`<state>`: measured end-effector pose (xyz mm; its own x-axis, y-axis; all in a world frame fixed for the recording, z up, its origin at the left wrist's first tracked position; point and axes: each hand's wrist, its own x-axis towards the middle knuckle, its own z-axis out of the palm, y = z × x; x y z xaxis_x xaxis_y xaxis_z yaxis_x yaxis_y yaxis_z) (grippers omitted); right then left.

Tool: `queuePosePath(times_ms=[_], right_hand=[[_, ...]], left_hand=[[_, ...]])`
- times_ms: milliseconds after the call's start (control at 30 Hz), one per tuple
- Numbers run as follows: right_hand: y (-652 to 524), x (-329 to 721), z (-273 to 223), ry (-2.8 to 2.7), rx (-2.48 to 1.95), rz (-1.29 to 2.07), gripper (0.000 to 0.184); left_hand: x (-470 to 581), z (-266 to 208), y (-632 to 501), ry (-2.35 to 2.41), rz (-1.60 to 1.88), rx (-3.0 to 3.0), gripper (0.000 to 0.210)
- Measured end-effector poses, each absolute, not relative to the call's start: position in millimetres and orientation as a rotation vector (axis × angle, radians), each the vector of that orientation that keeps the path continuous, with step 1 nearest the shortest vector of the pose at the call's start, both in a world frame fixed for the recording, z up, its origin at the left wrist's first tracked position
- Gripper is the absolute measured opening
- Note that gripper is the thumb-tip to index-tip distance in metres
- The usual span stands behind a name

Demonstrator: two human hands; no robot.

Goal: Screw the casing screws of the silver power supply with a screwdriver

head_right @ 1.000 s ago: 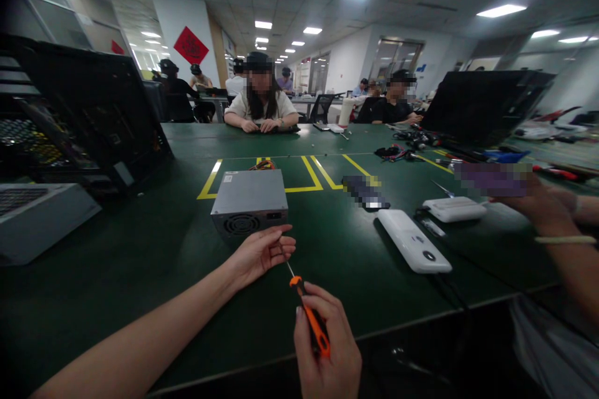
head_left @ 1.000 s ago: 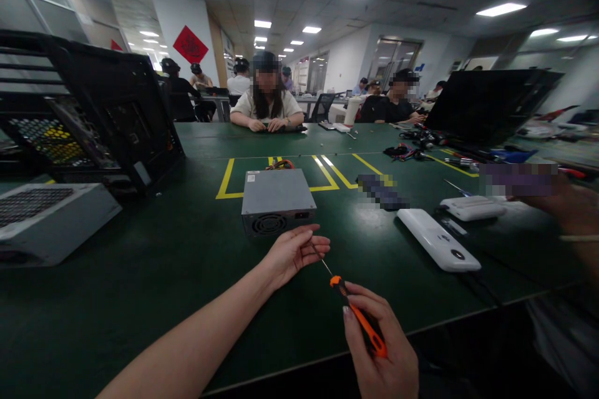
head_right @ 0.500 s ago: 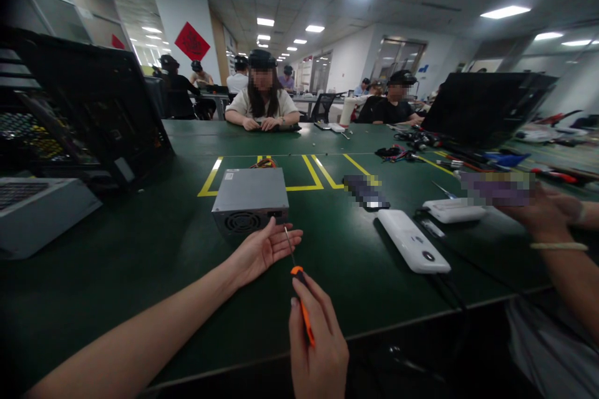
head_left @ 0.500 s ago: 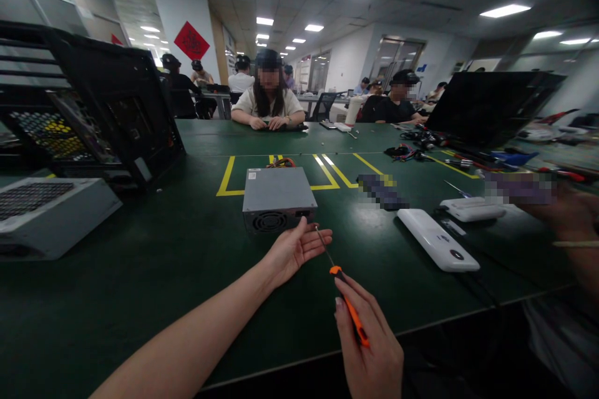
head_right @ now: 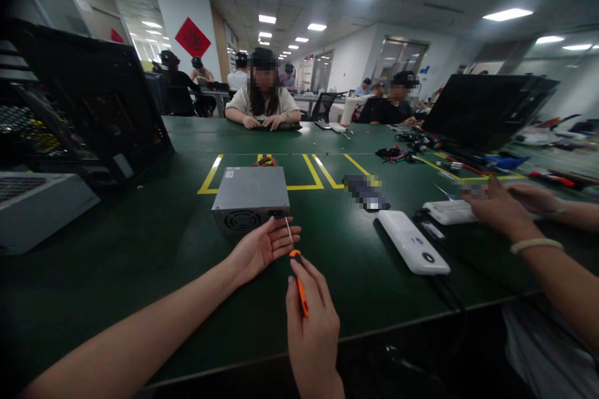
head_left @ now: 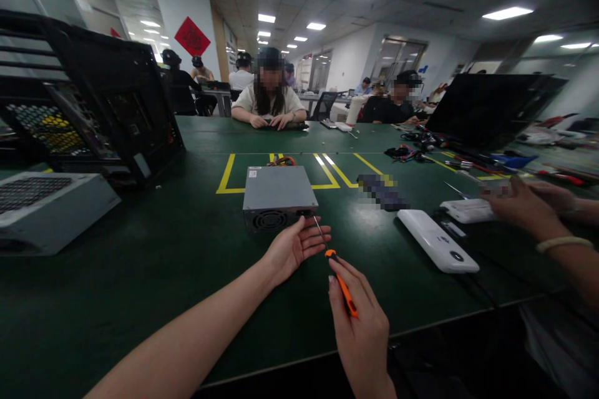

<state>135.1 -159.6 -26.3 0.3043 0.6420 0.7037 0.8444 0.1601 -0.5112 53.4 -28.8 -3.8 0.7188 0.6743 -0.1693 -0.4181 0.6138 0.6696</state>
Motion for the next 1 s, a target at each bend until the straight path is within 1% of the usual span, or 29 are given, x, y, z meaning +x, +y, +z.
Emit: queuePosePath(times_ms=[133,367,467,567,667,800,1000], right_hand=[[-157.7,135.4,-25.7,-1.41,-1.559,-0.227,0.027],[-158.5,137.1,-24.8,-1.414,-1.519,-0.115,0.031],[-158.2,137.5,-26.2,-1.346,-1.555,-0.175,0.03],[-158.4,137.7,-26.1,-1.316,-1.559,-0.243,0.024],[-159.7,137.7,-25.2,-1.303,-1.538,-0.254,0.02],[-161.2,137.2,-24.9,-1.288,-1.507,-0.222,0.02],[-165.1,138.2,-25.3,-1.264,-1.46,-0.152,0.018]], left_hand=[[55.1,-4.2,-30.9,0.454,0.685,0.662,0.029],[60.2,-8.4,-43.2,0.643,0.936,0.958,0.015],[58.7,-9.6,-47.0,0.703,0.995,1.126,0.016],[57.2,-11.8,-48.6,0.735,1.027,1.244,0.021],[57.2,-14.8,-49.4,0.739,1.04,1.305,0.024],[59.0,-16.1,-49.7,0.744,0.999,1.279,0.022],[58.1,-11.2,-42.6,0.674,0.862,0.988,0.023]])
